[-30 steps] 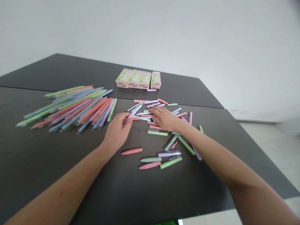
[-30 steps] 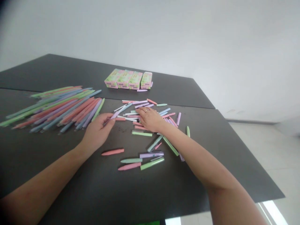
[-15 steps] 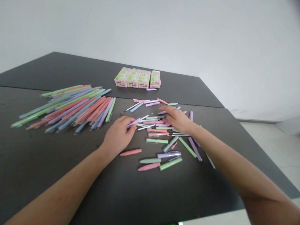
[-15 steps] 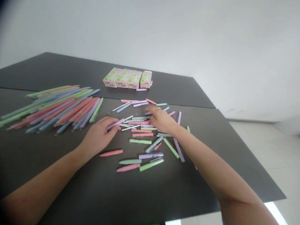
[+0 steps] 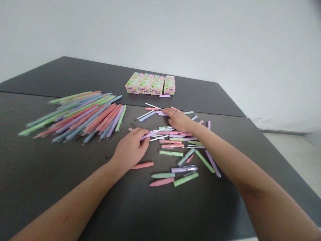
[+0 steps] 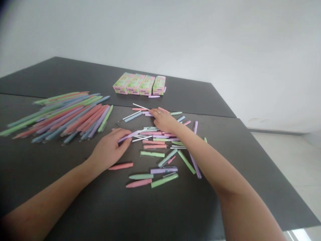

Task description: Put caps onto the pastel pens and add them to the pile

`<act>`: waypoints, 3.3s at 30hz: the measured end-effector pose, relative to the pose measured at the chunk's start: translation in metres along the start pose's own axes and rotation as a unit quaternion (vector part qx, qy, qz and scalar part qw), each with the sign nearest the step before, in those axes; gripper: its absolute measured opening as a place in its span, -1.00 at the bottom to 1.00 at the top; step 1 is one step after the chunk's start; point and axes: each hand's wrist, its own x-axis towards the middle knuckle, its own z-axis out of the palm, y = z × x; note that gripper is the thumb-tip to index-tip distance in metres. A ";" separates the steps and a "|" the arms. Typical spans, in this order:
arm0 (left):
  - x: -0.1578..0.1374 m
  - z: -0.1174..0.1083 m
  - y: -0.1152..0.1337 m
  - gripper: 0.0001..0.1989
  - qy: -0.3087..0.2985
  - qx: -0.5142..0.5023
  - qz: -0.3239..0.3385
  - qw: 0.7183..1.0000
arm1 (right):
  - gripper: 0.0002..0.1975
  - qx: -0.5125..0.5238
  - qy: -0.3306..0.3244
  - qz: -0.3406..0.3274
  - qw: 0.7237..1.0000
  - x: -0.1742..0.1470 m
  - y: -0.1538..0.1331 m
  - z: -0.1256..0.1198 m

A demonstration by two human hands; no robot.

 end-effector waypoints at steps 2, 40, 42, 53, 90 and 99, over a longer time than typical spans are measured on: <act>-0.001 0.000 0.001 -0.76 -0.004 0.000 0.006 1.000 | -0.43 0.018 -0.008 -0.021 1.000 -0.010 -0.004 -0.001; -0.001 -0.001 0.002 -0.72 -0.021 -0.009 -0.009 1.000 | -0.52 0.182 -0.139 -0.150 0.962 -0.003 -0.016 -0.021; -0.001 -0.001 0.003 -0.74 -0.024 -0.009 -0.006 1.000 | -0.53 0.205 -0.127 -0.145 0.960 -0.009 -0.012 -0.024; -0.001 -0.006 0.008 -0.74 -0.042 -0.017 -0.009 0.999 | -0.41 0.032 0.006 0.176 0.984 -0.037 0.073 -0.017; 0.000 -0.001 0.003 -0.67 -0.037 -0.011 0.003 0.999 | -0.65 0.015 0.074 0.153 0.985 -0.035 0.021 -0.026; 0.000 -0.002 0.003 -0.67 -0.032 -0.030 -0.005 0.999 | -0.42 -0.035 0.045 0.061 0.997 0.060 0.046 -0.006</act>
